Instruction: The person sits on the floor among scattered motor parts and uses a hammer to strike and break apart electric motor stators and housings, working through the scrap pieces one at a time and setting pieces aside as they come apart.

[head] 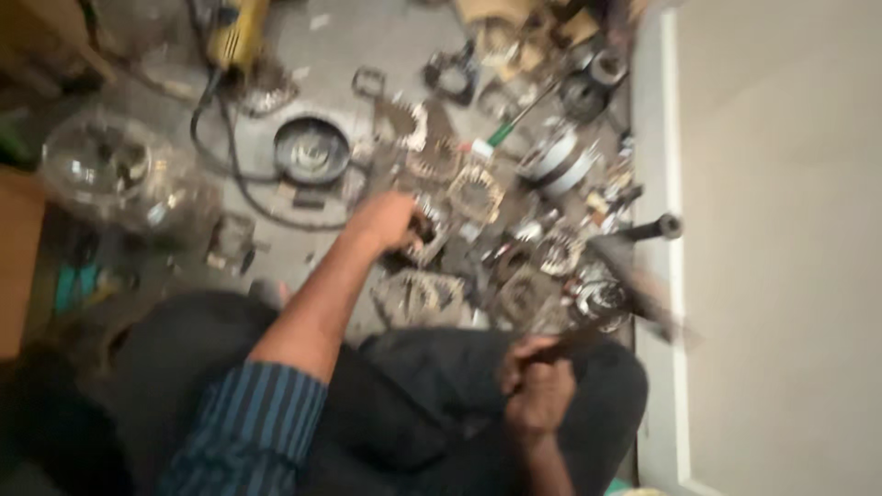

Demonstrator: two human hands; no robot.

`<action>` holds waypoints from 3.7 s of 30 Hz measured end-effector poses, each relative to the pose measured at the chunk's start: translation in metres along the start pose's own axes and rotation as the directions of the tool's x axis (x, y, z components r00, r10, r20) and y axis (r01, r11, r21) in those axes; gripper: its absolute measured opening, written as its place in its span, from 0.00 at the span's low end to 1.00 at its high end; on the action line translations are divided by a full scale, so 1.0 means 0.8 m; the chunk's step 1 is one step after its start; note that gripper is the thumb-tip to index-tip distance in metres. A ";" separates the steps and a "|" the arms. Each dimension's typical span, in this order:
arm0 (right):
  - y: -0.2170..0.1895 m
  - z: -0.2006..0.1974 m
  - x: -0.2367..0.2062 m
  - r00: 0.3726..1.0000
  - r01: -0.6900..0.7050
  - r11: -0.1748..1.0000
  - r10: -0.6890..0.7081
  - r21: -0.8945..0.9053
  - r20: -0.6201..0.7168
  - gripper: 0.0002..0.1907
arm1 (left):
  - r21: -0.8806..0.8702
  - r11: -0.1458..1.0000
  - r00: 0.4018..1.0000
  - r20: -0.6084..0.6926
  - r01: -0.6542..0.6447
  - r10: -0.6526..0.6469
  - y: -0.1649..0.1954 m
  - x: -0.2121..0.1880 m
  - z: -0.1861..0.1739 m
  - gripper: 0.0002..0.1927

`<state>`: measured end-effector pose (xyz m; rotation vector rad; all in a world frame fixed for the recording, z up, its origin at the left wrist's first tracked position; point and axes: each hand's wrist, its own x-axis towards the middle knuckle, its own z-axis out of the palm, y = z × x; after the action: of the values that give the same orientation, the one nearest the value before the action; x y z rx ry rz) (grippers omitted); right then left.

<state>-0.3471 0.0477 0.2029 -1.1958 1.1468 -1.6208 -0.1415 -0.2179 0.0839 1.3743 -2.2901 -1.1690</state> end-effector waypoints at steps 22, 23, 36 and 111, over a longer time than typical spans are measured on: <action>0.147 -0.059 0.019 0.759 -0.639 0.761 0.602 -0.110 -0.247 0.14 | 0.142 0.966 0.976 -0.062 0.217 -0.210 0.054 -0.005 -0.045 0.18; 0.149 -0.059 0.019 0.772 -0.628 0.763 0.586 -0.152 -0.247 0.14 | 0.141 0.968 0.977 -0.065 0.208 -0.201 0.051 -0.002 -0.042 0.18; 0.087 -0.011 0.016 0.932 -0.346 0.794 0.351 -0.500 -0.088 0.15 | 0.036 0.987 0.983 -0.104 0.156 -0.151 0.029 0.004 -0.028 0.11; 0.094 -0.026 0.009 0.967 -0.235 0.602 0.222 -0.763 -0.123 0.15 | 0.070 0.992 0.986 -0.139 0.107 -0.097 0.015 0.040 0.009 0.12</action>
<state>-0.3629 0.0253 0.1293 -1.4583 2.0397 -0.9122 -0.1700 -0.2375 0.0818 1.5653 -2.2145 -0.9916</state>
